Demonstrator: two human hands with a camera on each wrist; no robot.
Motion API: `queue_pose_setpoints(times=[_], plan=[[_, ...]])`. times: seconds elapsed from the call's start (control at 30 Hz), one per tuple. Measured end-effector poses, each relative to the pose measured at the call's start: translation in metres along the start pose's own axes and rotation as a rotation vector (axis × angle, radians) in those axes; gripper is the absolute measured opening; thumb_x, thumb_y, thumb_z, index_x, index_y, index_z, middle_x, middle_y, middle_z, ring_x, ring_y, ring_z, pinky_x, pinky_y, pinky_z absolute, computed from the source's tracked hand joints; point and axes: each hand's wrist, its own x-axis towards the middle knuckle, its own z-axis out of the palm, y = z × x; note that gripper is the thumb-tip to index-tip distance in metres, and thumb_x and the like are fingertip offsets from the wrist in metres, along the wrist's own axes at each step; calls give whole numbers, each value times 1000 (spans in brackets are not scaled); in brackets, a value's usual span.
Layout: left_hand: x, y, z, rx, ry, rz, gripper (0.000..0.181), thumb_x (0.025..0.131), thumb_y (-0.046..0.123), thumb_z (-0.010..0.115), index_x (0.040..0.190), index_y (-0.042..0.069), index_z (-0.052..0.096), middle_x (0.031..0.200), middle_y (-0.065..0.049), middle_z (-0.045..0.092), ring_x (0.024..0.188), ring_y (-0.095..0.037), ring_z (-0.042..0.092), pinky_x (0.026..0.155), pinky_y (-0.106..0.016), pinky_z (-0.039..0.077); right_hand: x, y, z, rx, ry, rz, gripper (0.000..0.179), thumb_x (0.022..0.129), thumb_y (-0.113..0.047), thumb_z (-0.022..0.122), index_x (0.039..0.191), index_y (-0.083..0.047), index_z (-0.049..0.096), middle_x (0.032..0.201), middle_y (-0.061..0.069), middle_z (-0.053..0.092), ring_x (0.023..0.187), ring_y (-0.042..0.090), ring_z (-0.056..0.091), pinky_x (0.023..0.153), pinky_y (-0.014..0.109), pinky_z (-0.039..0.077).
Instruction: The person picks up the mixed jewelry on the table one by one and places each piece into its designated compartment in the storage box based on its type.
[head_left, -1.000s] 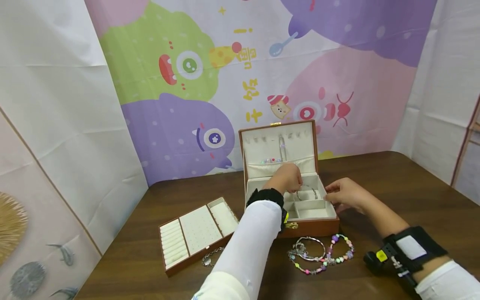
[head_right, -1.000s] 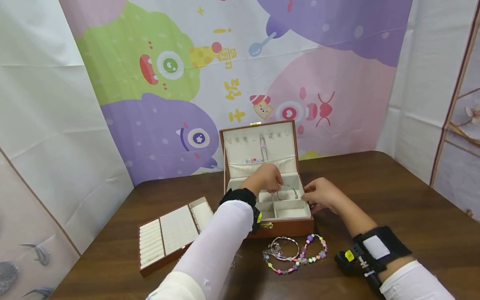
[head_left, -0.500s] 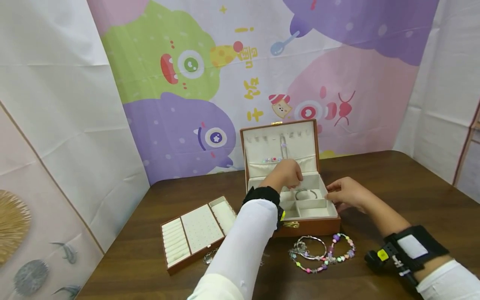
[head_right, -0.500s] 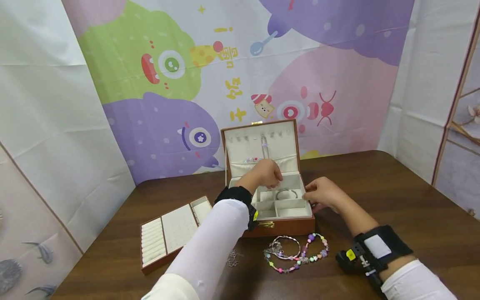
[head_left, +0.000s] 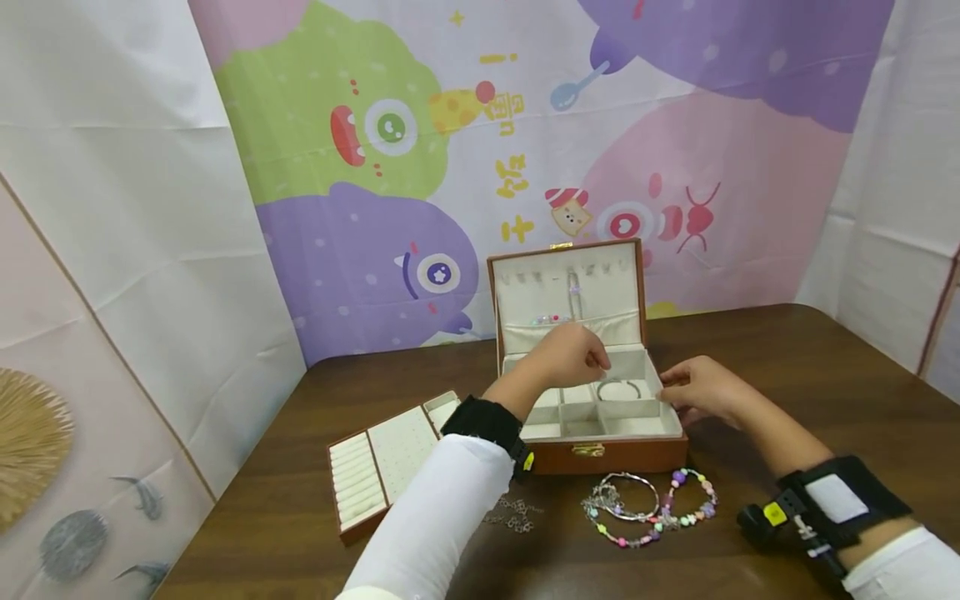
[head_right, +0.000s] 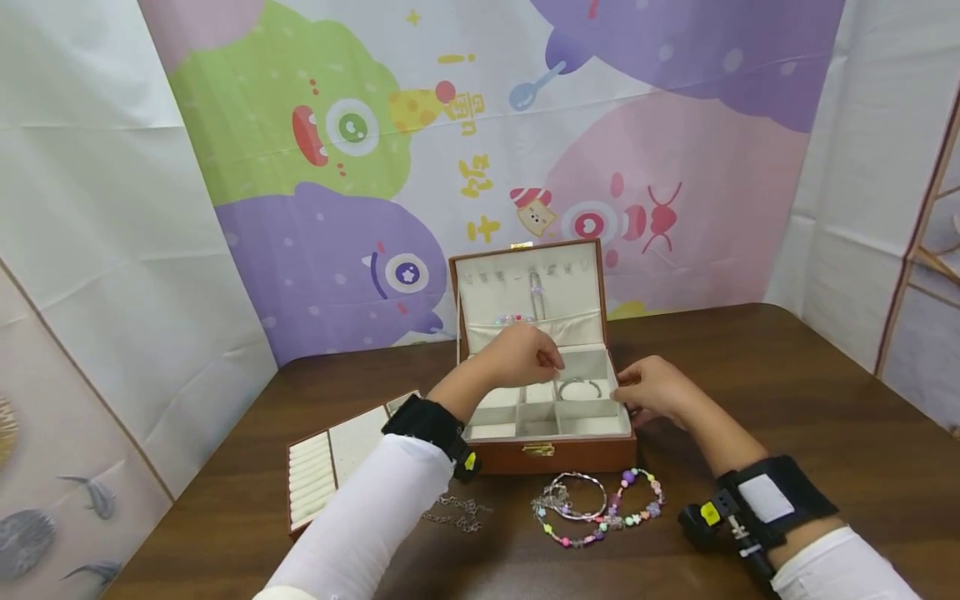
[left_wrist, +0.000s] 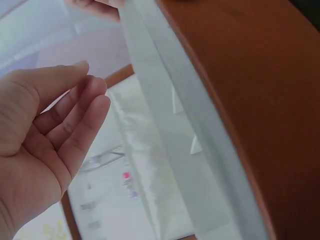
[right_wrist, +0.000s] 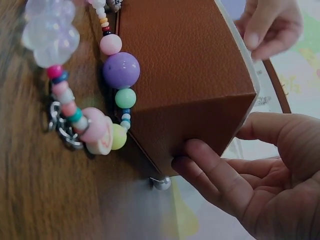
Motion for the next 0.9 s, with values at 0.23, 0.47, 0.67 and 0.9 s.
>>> queue_pose_setpoints(times=[0.23, 0.47, 0.67, 0.9], plan=[[-40, 2, -2, -40, 34, 104, 8, 89, 9, 71, 92, 7, 77, 84, 0, 73, 75, -6, 64, 69, -14, 47, -5, -7, -2, -44, 0, -15, 52, 93, -7, 62, 126, 27, 42, 110, 33, 61, 90, 33, 68, 68, 41, 58], [-83, -2, -2, -63, 64, 159, 6, 86, 7, 73, 90, 5, 76, 81, -2, 72, 73, -6, 65, 68, -13, 48, -10, -15, -2, -132, 23, -40, 52, 91, -11, 67, 123, 26, 47, 109, 32, 62, 87, 29, 68, 70, 40, 58], [-122, -10, -3, -65, 117, 127, 5, 83, 7, 75, 88, 6, 76, 78, 0, 72, 71, -6, 64, 66, -15, 49, -17, -21, 0, -261, 39, -95, 40, 89, -11, 69, 112, 20, 60, 105, 27, 67, 84, 26, 68, 70, 40, 58], [-158, -22, 0, -186, 135, 61, 7, 83, 7, 77, 89, 4, 76, 79, 1, 71, 69, -1, 62, 65, -17, 51, -26, -33, 4, -481, 96, -193, 38, 85, -17, 73, 104, 15, 66, 96, 21, 70, 87, 32, 67, 75, 47, 55]])
